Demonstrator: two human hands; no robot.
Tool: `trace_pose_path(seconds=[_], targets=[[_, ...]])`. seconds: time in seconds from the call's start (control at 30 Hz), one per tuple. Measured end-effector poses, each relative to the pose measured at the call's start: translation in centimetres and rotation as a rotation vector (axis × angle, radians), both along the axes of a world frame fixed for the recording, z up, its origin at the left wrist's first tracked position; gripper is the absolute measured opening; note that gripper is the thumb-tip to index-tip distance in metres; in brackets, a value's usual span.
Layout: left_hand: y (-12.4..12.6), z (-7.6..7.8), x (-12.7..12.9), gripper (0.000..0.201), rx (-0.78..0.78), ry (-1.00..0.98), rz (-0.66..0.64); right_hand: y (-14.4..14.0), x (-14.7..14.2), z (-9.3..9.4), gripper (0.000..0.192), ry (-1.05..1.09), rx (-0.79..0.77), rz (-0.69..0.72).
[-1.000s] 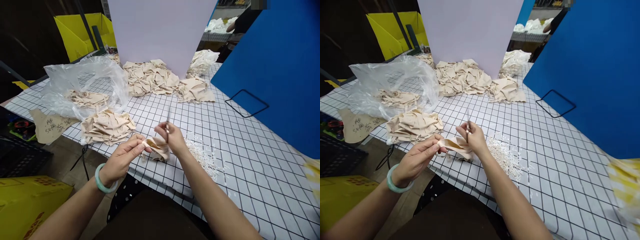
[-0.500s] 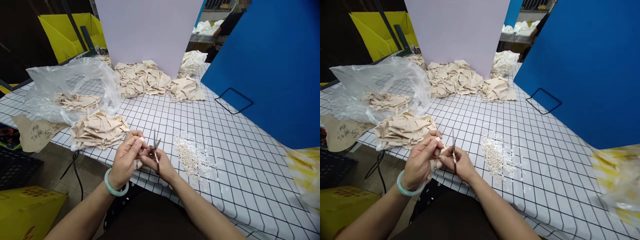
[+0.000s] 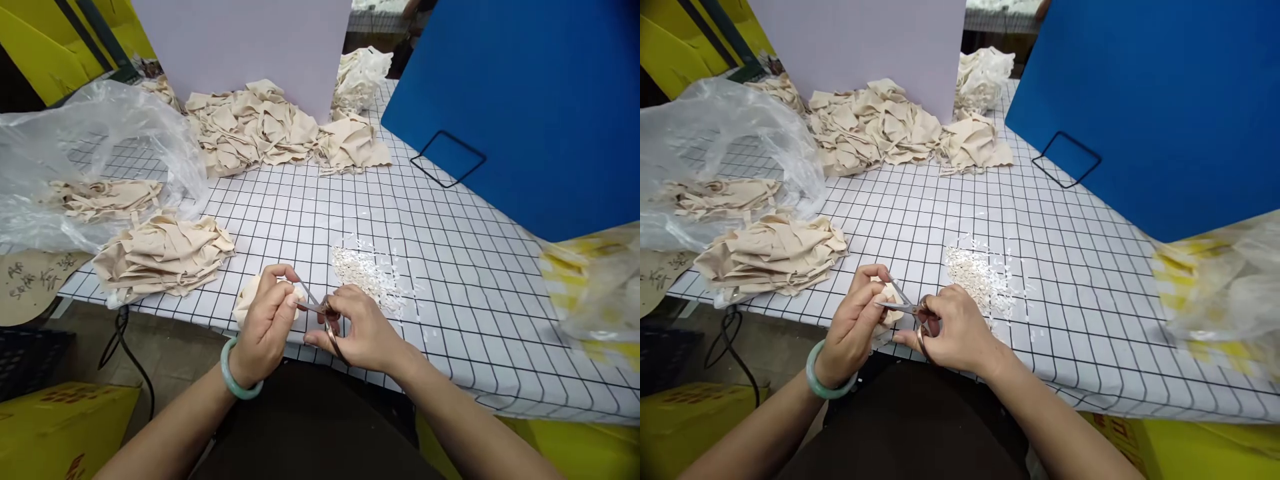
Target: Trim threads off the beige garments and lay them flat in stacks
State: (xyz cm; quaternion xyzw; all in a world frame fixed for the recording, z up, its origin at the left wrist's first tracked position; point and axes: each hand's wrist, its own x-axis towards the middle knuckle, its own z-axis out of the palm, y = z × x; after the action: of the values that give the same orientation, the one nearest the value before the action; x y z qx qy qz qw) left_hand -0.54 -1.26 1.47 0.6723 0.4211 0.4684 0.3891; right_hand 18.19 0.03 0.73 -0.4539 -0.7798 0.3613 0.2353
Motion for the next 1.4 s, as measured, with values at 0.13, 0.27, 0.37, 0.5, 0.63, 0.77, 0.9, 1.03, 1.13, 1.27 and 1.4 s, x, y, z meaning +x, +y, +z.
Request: trace_pose_path(seconds=[0.13,0.27,0.37,0.5,0.63,0.77,0.9,1.03,1.13,1.27,1.4], targets=[[0.0,0.0,0.2,0.030,0.023,0.053,-0.008,0.0,0.1,0.0,0.044,0.006,0.032,0.000],[-0.2,-0.1,0.3,0.029,0.013,0.050,-0.008,0.1,0.0,0.1,0.046,0.020,0.039,0.005],[-0.3,-0.2,0.3,0.028,0.014,0.038,-0.004,0.2,-0.1,0.1,0.047,0.024,0.025,0.008],[-0.3,-0.5,0.3,0.027,0.031,0.029,-0.009,0.1,-0.2,-0.1,0.048,0.020,0.013,-0.008],[-0.3,-0.6,0.2,0.025,0.040,0.024,-0.007,0.1,-0.2,-0.1,0.048,0.021,0.009,-0.011],[-0.3,-0.5,0.3,0.025,0.071,0.034,-0.029,0.1,-0.2,0.0,0.049,0.026,0.018,-0.008],[-0.3,-0.6,0.5,0.024,0.096,0.037,-0.025,0.1,-0.2,-0.1,0.050,0.040,0.013,-0.011],[-0.3,-0.8,0.6,0.024,0.103,0.044,-0.026,0.0,-0.2,-0.2,0.052,0.045,-0.001,-0.020],[0.0,-0.9,1.0,0.024,0.099,0.057,-0.063,-0.3,0.4,-0.5,0.055,0.028,-0.003,-0.054],[0.9,-1.0,2.3,0.025,0.078,0.080,-0.139,-0.9,1.8,-1.2,0.060,-0.001,-0.002,-0.158],[1.9,-1.7,4.1,0.024,0.050,0.077,-0.252,-1.6,3.7,-2.3,0.064,-0.034,-0.069,-0.293]])
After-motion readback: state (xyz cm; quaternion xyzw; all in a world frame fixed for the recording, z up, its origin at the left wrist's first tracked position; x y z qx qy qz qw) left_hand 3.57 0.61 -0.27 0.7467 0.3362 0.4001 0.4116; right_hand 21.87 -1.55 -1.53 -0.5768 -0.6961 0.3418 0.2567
